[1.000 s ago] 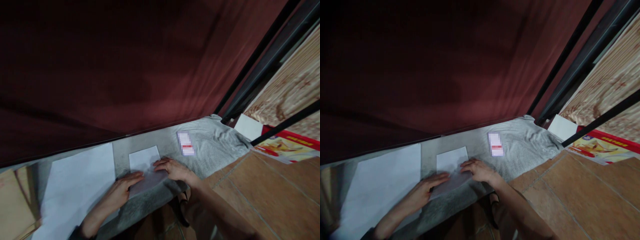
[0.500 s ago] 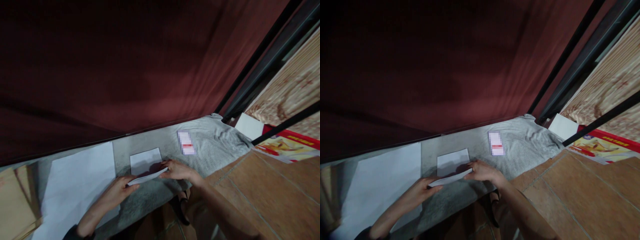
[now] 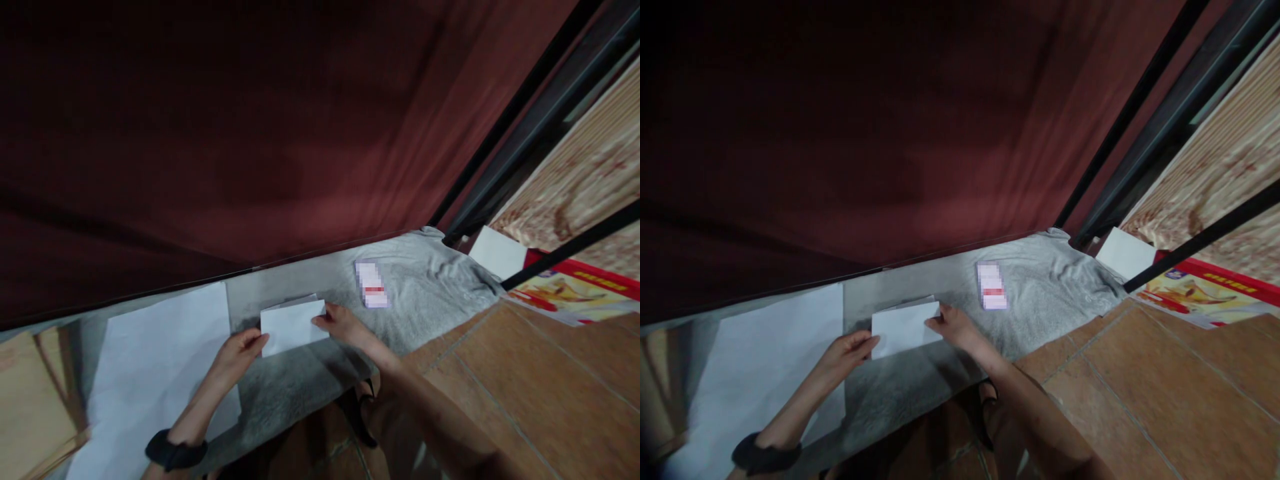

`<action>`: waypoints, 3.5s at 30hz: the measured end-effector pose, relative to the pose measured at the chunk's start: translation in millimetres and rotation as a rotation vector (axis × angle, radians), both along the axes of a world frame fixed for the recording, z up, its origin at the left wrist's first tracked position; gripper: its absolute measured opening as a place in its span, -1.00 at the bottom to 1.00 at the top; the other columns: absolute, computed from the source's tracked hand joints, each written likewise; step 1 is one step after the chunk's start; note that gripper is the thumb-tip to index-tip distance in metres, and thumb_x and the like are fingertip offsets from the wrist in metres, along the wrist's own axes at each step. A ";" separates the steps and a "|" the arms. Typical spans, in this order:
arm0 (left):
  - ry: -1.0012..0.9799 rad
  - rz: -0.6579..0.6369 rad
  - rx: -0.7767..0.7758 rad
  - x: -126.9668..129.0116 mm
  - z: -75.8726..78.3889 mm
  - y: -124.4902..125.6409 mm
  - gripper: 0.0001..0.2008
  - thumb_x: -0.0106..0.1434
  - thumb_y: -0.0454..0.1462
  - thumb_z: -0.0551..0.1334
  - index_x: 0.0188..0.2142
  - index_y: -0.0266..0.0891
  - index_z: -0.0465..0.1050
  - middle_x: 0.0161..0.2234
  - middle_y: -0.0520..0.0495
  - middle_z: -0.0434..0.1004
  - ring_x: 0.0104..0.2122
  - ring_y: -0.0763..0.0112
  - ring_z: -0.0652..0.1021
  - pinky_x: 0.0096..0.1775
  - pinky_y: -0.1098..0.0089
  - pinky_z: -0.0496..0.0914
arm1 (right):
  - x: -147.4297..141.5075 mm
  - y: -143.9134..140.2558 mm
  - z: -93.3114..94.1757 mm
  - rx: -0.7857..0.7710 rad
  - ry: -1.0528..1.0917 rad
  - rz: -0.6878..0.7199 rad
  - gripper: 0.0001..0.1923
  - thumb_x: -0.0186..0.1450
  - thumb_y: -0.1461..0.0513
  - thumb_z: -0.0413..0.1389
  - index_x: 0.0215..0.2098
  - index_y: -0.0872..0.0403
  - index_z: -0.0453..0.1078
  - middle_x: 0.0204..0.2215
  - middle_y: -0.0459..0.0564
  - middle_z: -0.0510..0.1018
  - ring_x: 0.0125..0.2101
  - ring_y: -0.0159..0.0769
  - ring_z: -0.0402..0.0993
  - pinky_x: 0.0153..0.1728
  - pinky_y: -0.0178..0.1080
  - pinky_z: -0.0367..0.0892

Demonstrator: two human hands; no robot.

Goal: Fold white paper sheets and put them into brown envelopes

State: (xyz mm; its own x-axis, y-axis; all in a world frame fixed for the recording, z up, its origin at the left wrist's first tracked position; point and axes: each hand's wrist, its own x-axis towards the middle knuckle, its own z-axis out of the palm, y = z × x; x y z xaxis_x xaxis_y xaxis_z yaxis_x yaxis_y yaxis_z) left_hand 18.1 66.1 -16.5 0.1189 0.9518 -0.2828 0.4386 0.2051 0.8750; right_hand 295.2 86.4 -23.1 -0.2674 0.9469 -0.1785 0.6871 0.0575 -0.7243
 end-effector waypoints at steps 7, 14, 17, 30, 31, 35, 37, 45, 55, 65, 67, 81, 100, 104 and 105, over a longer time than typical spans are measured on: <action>0.320 0.034 0.096 7.2 -6.4 -0.2 -0.71 0.24 -0.09 0.15 -0.57 -0.11 0.29 -0.65 0.07 0.36 -0.56 0.36 0.43 -0.43 0.41 0.20 | -18.7 3.8 3.2 -0.004 -0.270 -0.116 -0.67 0.42 0.07 0.12 0.05 0.07 0.42 -0.14 0.08 0.66 -0.13 -0.13 0.61 -0.14 -0.21 0.40; 0.543 0.018 0.058 16.0 3.3 -0.1 -0.76 0.32 -0.17 0.17 -0.49 -0.10 0.38 -0.61 0.05 0.46 -0.52 0.32 0.51 -0.43 0.42 0.19 | -24.0 2.1 1.0 -0.006 -0.349 -0.154 -0.66 0.43 0.09 0.09 0.11 0.03 0.40 -0.12 0.10 0.66 -0.08 -0.08 0.61 -0.11 -0.20 0.38; 0.756 -0.006 0.053 23.1 8.4 -0.6 -0.77 0.38 -0.16 0.11 -0.36 -0.10 0.47 -0.43 -0.05 0.62 -0.39 0.25 0.60 -0.38 0.39 0.26 | -25.6 1.9 1.2 -0.012 -0.380 -0.156 -0.62 0.44 0.07 0.08 0.15 0.04 0.37 -0.12 0.11 0.66 -0.07 -0.07 0.61 -0.10 -0.19 0.38; 1.032 -0.048 -0.004 41.7 19.4 -1.5 -0.59 0.50 -0.19 -0.10 0.00 -0.22 0.50 -0.13 -0.21 0.69 -0.11 0.18 0.67 -0.16 0.30 0.46 | -39.2 -3.6 1.4 0.133 -0.512 -0.189 -0.56 0.49 0.11 0.06 0.24 0.16 0.27 -0.18 0.21 0.68 -0.18 0.00 0.66 -0.16 -0.10 0.45; 1.043 -0.043 -0.001 42.5 19.6 -1.7 -0.58 0.50 -0.20 -0.11 0.02 -0.23 0.49 -0.12 -0.22 0.69 -0.10 0.18 0.67 -0.15 0.30 0.46 | -39.3 -3.8 -0.3 0.155 -0.509 -0.194 -0.56 0.48 0.13 0.07 0.25 0.16 0.26 -0.18 0.20 0.68 -0.19 -0.01 0.66 -0.15 -0.10 0.45; 1.050 -0.043 -0.009 44.6 20.2 -2.0 -0.57 0.50 -0.20 -0.12 0.06 -0.25 0.46 -0.13 -0.23 0.69 -0.10 0.15 0.68 -0.14 0.27 0.47 | -37.8 -2.2 -5.1 0.274 -0.484 -0.193 -0.60 0.44 0.19 0.13 0.19 0.14 0.33 -0.10 0.20 0.63 -0.11 -0.05 0.60 -0.06 -0.11 0.43; 1.048 -0.051 -0.008 44.6 19.9 -2.0 -0.58 0.50 -0.20 -0.12 0.06 -0.25 0.46 -0.13 -0.23 0.69 -0.11 0.13 0.68 -0.14 0.25 0.48 | -37.0 -0.9 -6.6 0.352 -0.483 -0.172 -0.58 0.41 0.21 0.15 0.20 0.15 0.34 -0.02 0.22 0.59 -0.02 -0.02 0.53 0.01 -0.07 0.41; 1.053 -0.053 0.029 43.9 17.2 -1.9 -0.57 0.49 -0.21 -0.11 0.03 -0.26 0.48 -0.14 -0.25 0.69 -0.09 0.16 0.67 -0.14 0.28 0.49 | -50.4 -6.8 -22.3 0.582 -0.349 0.008 -0.56 0.47 0.26 -0.02 0.28 0.18 0.33 0.34 0.19 0.32 0.32 -0.06 0.21 0.30 0.00 0.22; 1.048 -0.041 0.079 41.5 5.4 -2.1 -0.56 0.50 -0.22 -0.11 0.14 -0.29 0.43 -0.13 -0.26 0.69 -0.11 0.13 0.68 -0.13 0.24 0.50 | -68.9 -19.7 -41.8 0.611 -0.331 0.118 -0.49 0.53 0.08 -0.02 0.35 0.15 0.30 0.37 0.14 0.29 0.34 -0.11 0.23 0.36 -0.03 0.15; 1.063 -0.023 0.102 47.8 8.0 -4.6 -0.55 0.49 -0.24 -0.12 0.09 -0.35 0.46 -0.17 -0.30 0.69 -0.16 0.07 0.69 -0.15 0.18 0.52 | -69.6 -23.3 -51.0 0.652 -0.381 0.094 -0.46 0.54 0.07 -0.03 0.41 0.07 0.20 0.43 0.11 0.17 0.39 -0.11 0.14 0.40 0.00 0.05; 1.084 -0.017 0.113 49.4 6.9 -5.9 -0.54 0.49 -0.24 -0.13 0.09 -0.38 0.45 -0.20 -0.33 0.69 -0.17 0.06 0.69 -0.16 0.19 0.52 | -69.2 -23.5 -50.2 0.653 -0.385 0.096 -0.46 0.54 0.06 -0.04 0.41 0.07 0.20 0.43 0.12 0.17 0.40 -0.10 0.13 0.39 0.00 0.05; 1.035 -0.075 0.532 65.0 -12.0 -19.7 -0.55 0.42 -0.38 -0.07 0.17 -0.43 0.40 0.10 -0.42 0.53 0.09 0.00 0.54 0.11 0.05 0.40 | -68.0 -23.9 -44.0 0.594 -0.414 0.141 -0.45 0.54 0.09 -0.07 0.43 0.10 0.15 0.44 0.13 0.14 0.41 -0.07 0.10 0.38 0.02 0.05; 0.830 -0.050 0.544 80.2 -59.6 -27.9 -0.38 0.49 -0.18 -0.19 0.42 -0.46 0.06 0.43 -0.32 0.10 0.44 0.13 0.10 0.40 0.04 0.05 | -58.1 -21.3 -44.7 0.581 -0.427 0.211 -0.43 0.51 0.21 -0.09 0.46 0.12 0.09 0.46 0.07 0.10 0.43 -0.17 0.04 0.43 -0.06 -0.05; 0.865 -0.051 0.558 70.0 -54.5 -24.0 -0.39 0.48 -0.21 -0.15 0.40 -0.49 0.12 0.43 -0.34 0.09 0.44 0.09 0.09 0.41 0.03 0.01 | -51.5 -18.2 -50.1 0.619 -0.404 0.144 -0.46 0.55 0.15 -0.09 0.44 0.12 0.15 0.43 0.07 0.16 0.41 -0.16 0.08 0.42 -0.03 -0.03; 0.877 -0.046 0.554 67.0 -53.1 -22.5 -0.40 0.47 -0.22 -0.13 0.40 -0.49 0.13 0.44 -0.34 0.08 0.45 0.09 0.09 0.41 0.03 0.00 | -49.3 -17.9 -51.5 0.624 -0.406 0.130 -0.46 0.55 0.14 -0.08 0.43 0.12 0.15 0.43 0.09 0.17 0.41 -0.15 0.09 0.41 -0.02 -0.01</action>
State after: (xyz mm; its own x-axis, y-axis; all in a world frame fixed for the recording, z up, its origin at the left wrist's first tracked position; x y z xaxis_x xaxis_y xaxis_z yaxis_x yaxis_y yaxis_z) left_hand 85.2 43.6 -69.7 0.1222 0.9745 0.1882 0.9640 -0.1616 0.2110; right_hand 245.9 68.6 -74.6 -0.4118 0.8697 0.2721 0.8526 0.4731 -0.2219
